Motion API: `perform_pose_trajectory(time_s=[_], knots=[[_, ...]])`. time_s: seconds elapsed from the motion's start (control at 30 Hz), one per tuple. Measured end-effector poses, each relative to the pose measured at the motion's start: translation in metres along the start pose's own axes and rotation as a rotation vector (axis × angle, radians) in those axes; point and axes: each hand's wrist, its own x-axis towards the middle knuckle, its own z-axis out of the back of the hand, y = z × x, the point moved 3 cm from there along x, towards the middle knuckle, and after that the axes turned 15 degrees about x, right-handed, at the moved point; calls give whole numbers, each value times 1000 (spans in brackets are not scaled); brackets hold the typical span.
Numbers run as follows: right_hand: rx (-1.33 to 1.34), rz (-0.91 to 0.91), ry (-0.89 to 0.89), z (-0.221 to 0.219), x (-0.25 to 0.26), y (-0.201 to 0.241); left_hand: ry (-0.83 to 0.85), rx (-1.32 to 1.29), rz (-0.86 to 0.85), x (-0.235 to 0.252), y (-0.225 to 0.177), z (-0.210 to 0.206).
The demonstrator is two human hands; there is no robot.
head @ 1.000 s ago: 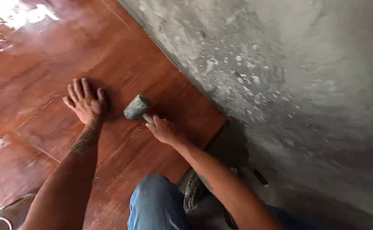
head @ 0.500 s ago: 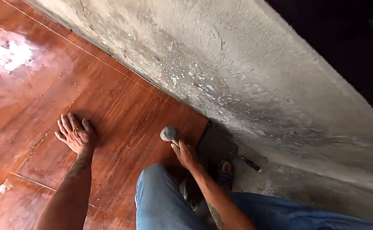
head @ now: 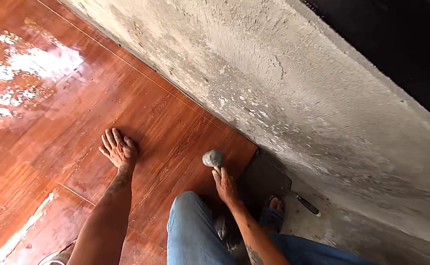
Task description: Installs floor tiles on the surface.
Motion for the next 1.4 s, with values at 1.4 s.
perform_pose_trajectory(time_s=[1.4], knots=[[41, -309, -416, 24, 17, -21, 31, 95, -244, -119, -167, 8]])
